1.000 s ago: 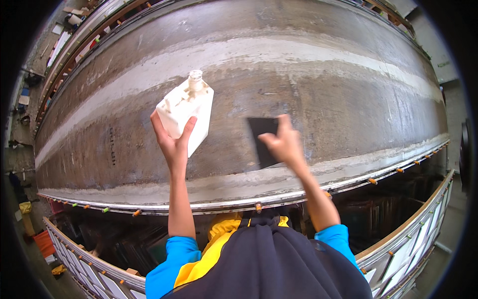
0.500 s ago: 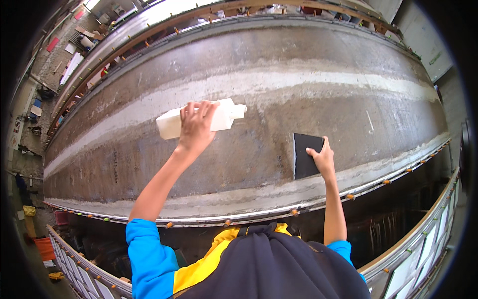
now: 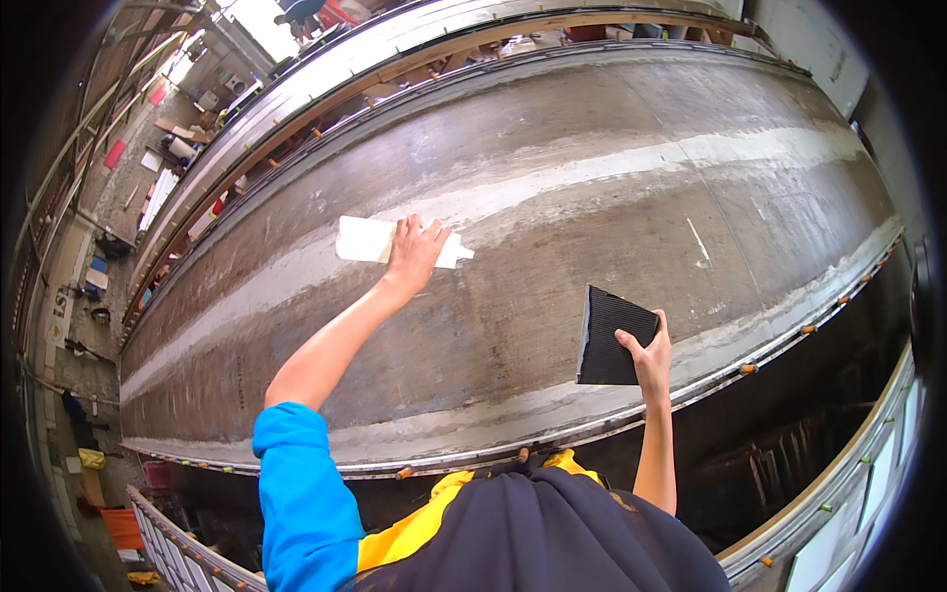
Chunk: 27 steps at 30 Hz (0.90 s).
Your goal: The person pours a white liquid from a plastic bottle onto a large, curved, metallic surface and spreads it using a black rectangular sponge. The person repeatedly applies the liquid and wipes the surface in a circular motion.
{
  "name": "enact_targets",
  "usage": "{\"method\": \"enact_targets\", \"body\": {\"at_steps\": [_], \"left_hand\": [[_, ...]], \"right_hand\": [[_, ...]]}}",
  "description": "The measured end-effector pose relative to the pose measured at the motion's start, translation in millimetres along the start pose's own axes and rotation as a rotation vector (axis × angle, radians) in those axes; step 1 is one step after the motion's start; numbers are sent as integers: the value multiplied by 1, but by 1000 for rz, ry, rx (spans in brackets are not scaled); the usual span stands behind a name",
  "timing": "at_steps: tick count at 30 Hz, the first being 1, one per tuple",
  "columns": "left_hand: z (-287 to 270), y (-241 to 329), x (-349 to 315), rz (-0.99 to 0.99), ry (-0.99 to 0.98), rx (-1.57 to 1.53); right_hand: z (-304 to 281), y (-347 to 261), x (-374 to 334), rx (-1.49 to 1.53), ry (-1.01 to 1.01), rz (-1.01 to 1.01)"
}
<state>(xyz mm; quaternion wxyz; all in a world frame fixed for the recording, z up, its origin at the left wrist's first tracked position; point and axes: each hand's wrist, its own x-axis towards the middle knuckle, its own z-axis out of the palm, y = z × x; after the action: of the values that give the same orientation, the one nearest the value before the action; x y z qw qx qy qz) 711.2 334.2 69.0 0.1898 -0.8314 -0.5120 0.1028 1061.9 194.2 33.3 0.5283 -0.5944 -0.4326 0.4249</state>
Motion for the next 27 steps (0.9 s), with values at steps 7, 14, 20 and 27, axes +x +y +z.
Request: {"method": "enact_targets", "body": {"at_steps": [7,14,20,27], "left_hand": [[-34,68,88,107,83,-77],[-41,101,118,138,199,-167],[-25,69,54,151,125,-215],[11,-19,-45,-133,65,-170]], "right_hand": [[-35,11,14,43,114,6],[-45,-1,28,-104,200,-10],[-23,-9,45,-204,182,-29],[62,-15,92,-824,87,-178]]}}
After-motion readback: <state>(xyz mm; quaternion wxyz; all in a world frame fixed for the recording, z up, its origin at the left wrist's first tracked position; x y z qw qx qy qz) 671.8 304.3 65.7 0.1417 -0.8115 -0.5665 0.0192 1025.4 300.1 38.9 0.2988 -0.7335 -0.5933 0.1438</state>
